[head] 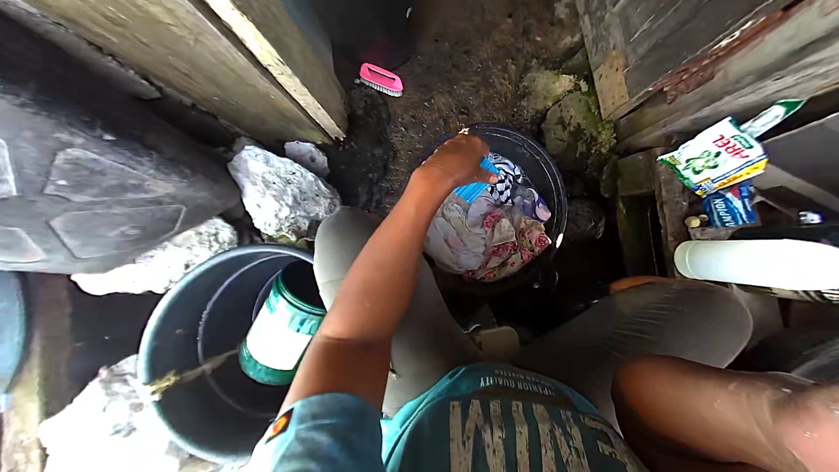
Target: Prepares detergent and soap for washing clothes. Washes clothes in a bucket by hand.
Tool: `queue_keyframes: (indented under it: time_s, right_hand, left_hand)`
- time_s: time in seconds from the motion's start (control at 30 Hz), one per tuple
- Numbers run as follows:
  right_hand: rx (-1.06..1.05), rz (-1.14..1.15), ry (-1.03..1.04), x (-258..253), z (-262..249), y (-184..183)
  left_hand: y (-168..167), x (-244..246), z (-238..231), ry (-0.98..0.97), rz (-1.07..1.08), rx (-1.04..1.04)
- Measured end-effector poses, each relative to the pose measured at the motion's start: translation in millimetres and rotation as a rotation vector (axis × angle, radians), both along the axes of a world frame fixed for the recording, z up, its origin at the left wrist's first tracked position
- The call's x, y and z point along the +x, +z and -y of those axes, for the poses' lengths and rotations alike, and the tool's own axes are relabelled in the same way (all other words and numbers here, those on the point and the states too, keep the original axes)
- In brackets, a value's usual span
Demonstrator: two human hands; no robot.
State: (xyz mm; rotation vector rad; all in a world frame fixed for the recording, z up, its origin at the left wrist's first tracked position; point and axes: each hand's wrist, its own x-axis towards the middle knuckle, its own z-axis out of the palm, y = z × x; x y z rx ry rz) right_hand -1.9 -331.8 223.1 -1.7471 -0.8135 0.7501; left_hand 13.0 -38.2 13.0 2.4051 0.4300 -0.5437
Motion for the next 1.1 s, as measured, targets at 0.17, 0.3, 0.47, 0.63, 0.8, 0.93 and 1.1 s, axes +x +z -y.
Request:
queue_keyframes:
  time_s: [0.17, 0.3, 0.47, 0.63, 0.8, 0.93, 1.1]
  right_hand:
    - [-1.006, -0.033, 0.017, 27, 2, -11]
    - [0.122, -0.176, -0.105, 5, 27, -23]
    - [0.746, 0.45, -0.217, 76, -49, -125]
    - [0.012, 0.151, -0.197, 108, -80, -269]
    - [0.229, -0.416, -0.28, 108, -80, -327]
    - [0.08, -0.528, -0.386, 136, -57, -347]
    - [-0.673, -0.027, -0.227, 136, -41, -392]
  left_hand:
    - [-18, 8, 4, -0.014, -0.022, -0.114]
    - [-22, 13, 9, 0.013, 0.017, -0.19]
    - [-30, 17, 16, 0.195, 0.087, -0.384]
    - [-31, 23, 44, 0.417, 0.162, -0.604]
    - [-30, 27, 67, 0.419, 0.031, -0.854]
    - [-50, 40, 60, 0.232, -0.03, -0.562]
    - [-143, 32, 92, 0.066, -0.203, -0.108]
